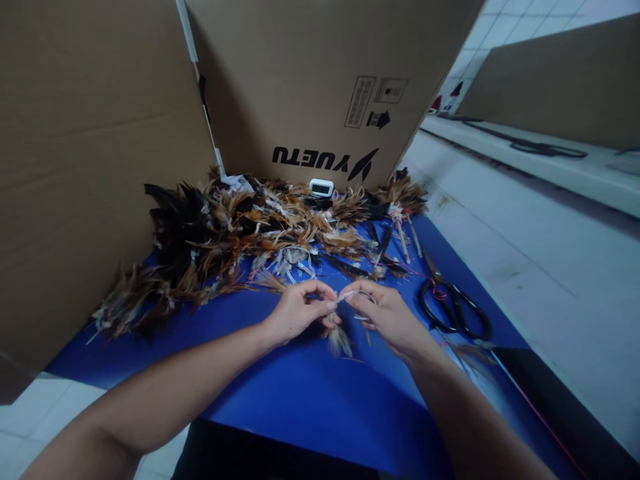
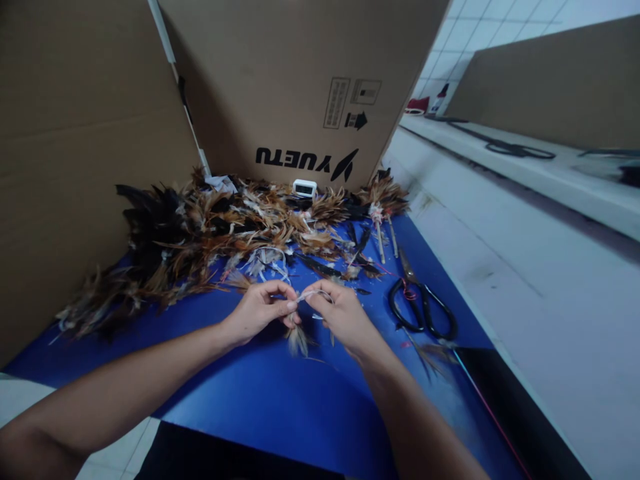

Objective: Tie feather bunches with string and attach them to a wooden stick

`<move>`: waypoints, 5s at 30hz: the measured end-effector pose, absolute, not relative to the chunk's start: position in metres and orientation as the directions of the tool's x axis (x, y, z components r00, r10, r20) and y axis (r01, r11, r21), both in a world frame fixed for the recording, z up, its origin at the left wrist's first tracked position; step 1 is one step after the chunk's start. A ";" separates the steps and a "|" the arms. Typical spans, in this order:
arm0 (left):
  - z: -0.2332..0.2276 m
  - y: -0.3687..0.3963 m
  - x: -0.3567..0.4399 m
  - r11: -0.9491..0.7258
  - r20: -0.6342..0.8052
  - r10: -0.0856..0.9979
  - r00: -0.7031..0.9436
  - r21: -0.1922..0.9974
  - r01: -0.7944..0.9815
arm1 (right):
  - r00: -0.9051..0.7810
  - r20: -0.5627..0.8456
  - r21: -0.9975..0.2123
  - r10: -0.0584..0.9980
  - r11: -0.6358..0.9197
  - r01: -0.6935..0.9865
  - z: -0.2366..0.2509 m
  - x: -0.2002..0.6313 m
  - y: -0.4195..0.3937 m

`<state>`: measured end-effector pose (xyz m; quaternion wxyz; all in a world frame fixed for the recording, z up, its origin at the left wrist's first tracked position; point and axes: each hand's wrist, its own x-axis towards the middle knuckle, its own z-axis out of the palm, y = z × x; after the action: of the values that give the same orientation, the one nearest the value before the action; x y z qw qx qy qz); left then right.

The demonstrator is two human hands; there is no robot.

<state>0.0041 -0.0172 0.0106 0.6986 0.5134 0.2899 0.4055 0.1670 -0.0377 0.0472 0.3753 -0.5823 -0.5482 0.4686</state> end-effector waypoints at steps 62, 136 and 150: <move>-0.007 -0.015 -0.005 -0.762 0.481 0.647 0.591 0.402 0.508 | -0.161 -0.095 -0.908 0.982 -0.019 0.418 0.034 0.161 -0.039; 0.002 -0.014 0.003 -0.050 0.037 0.917 0.397 0.999 0.021 | -0.187 0.154 -0.751 0.970 0.238 0.616 0.034 0.162 -0.042; 0.002 -0.016 0.005 0.017 -0.033 0.921 0.388 0.999 0.045 | -0.155 0.150 -0.755 0.976 0.214 0.619 0.036 0.163 -0.040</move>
<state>0.0053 -0.0155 0.0021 0.5852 0.5929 0.4075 0.3741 0.1628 -0.0398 0.0360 0.3245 -0.5632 -0.7084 0.2751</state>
